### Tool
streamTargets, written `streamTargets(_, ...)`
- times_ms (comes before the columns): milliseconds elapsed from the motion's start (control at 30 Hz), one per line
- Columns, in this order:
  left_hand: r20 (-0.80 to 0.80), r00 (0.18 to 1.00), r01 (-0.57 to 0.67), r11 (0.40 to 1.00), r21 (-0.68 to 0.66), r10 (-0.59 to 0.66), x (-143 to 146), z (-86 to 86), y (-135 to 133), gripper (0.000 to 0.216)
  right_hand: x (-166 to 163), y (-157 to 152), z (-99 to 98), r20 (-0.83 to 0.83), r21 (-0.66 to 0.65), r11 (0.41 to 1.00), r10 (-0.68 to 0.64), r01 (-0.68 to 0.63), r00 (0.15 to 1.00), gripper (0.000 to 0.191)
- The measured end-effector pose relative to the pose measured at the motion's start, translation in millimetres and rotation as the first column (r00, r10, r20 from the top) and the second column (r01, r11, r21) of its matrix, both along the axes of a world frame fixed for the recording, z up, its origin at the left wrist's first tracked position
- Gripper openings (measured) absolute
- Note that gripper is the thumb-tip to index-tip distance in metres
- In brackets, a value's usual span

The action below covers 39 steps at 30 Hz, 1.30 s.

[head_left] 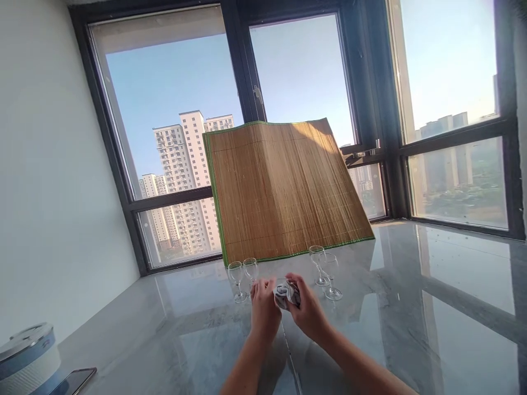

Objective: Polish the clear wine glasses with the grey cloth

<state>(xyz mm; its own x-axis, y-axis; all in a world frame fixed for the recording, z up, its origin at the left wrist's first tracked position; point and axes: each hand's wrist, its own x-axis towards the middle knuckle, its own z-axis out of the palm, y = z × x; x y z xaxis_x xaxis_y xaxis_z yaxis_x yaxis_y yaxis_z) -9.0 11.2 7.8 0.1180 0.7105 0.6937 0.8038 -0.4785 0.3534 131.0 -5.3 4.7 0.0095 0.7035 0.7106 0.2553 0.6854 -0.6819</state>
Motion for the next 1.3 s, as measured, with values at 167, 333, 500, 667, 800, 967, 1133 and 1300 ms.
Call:
streamTargets(167, -0.051, 0.987, 0.151, 0.988, -0.035, -0.153, 0, -9.0, 0, 0.058, 17, 16, 3.3, -0.007, 0.037, 0.977, -0.21, 0.21, 0.978, 0.041)
streamTargets(333, 0.035, 0.99, 0.138, 0.99, -0.033, -0.137, 0, -3.4, -1, 0.063, 29, 24, 3.5, 0.007, 0.037, 0.921, -0.388, 0.388, 0.921, 0.035)
streamTargets(500, 0.112, 0.989, 0.102, 0.994, -0.042, -0.097, -1, 0.2, 0, 0.059, 26, 23, 1.9, -0.043, -0.063, 0.953, -0.298, 0.295, 0.953, 0.039)
streamTargets(667, 0.111, 0.992, 0.065, 0.992, -0.112, -0.052, -3, 0.6, 3, 0.061, 21, 28, 0.5, -0.291, -0.194, 0.981, -0.084, 0.028, 0.953, 0.045)
streamTargets(800, 0.132, 0.99, -0.033, 0.989, -0.147, 0.053, -6, 2.7, 3, 0.06, 17, 27, 0.9, -0.395, -0.234, 0.966, 0.007, -0.109, 0.919, 0.049)
streamTargets(967, 0.022, 0.993, -0.114, 0.977, -0.182, 0.12, -9, 4.0, 1, 0.058, 13, 21, 3.6, -0.374, -0.097, 0.994, 0.011, -0.051, 0.927, 0.049)
streamTargets(1133, -0.123, 0.973, -0.205, 0.975, -0.091, 0.193, -10, 3.1, 0, 0.058, 16, 27, 0.5, -0.414, -0.095, 0.993, -0.102, 0.068, 0.904, 0.046)
streamTargets(1300, -0.189, 0.978, -0.103, 0.994, -0.042, 0.093, -4, 4.0, -4, 0.06, 17, 35, -6.1, -0.372, -0.181, 0.983, -0.074, 0.006, 0.925, 0.046)
